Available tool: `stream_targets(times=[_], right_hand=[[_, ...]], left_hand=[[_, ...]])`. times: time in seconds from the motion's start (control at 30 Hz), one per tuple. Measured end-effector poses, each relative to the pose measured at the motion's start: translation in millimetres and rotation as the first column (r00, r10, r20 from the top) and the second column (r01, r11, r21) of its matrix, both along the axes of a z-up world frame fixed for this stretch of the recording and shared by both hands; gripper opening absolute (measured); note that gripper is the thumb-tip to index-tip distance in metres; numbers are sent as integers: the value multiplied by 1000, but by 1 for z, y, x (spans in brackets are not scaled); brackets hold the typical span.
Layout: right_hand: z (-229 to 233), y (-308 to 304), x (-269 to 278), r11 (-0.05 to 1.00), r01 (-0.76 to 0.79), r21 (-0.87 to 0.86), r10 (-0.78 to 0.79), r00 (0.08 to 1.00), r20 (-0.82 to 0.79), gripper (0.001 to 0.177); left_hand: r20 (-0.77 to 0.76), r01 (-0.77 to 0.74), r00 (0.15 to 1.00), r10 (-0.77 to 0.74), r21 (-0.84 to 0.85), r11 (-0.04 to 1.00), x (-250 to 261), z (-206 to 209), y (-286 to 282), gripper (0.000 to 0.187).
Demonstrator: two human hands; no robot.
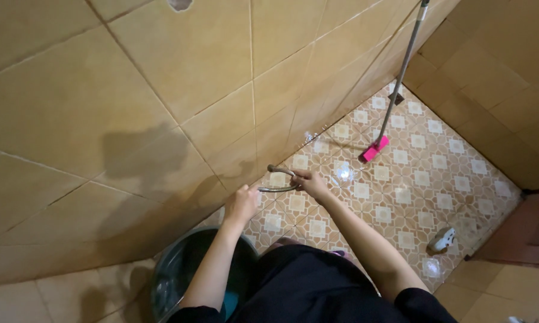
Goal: Attempting to repair or reattach a bidet sprayer head to its hose in a tiled bathroom.
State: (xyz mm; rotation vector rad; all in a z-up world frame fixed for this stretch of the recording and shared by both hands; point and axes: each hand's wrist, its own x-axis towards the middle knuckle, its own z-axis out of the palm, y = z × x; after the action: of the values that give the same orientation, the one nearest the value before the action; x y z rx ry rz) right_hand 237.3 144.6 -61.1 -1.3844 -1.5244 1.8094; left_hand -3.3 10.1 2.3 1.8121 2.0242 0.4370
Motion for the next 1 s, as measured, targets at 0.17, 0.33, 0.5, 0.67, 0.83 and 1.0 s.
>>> stream_targets(times=[0.17, 0.33, 0.5, 0.67, 0.83, 1.0], right_hand=[[-9, 6, 15, 1000, 10, 28, -10, 1000, 7, 34], [0, 3, 32, 997, 79, 10, -78, 997, -4, 34], [-10, 8, 54, 986, 159, 56, -163, 984, 66, 32], [-2, 6, 71, 969, 246, 20, -247, 966, 70, 33], [1, 2, 91, 955, 289, 61, -294, 952, 83, 32], [-13, 1, 113, 933, 355, 57, -357, 933, 50, 32]], left_hand=[[59, -4, 998, -4, 133, 991, 9, 8, 8, 27], [37, 46, 998, -49, 97, 994, 19, -6, 23, 31], [39, 108, 993, -111, 56, 993, 32, -5, 42, 23], [48, 156, 986, -160, 86, 984, 46, -12, 60, 23], [37, 251, 964, -264, 207, 946, 60, -26, 77, 24], [5, 309, 950, -312, 117, 944, 76, -11, 87, 19]])
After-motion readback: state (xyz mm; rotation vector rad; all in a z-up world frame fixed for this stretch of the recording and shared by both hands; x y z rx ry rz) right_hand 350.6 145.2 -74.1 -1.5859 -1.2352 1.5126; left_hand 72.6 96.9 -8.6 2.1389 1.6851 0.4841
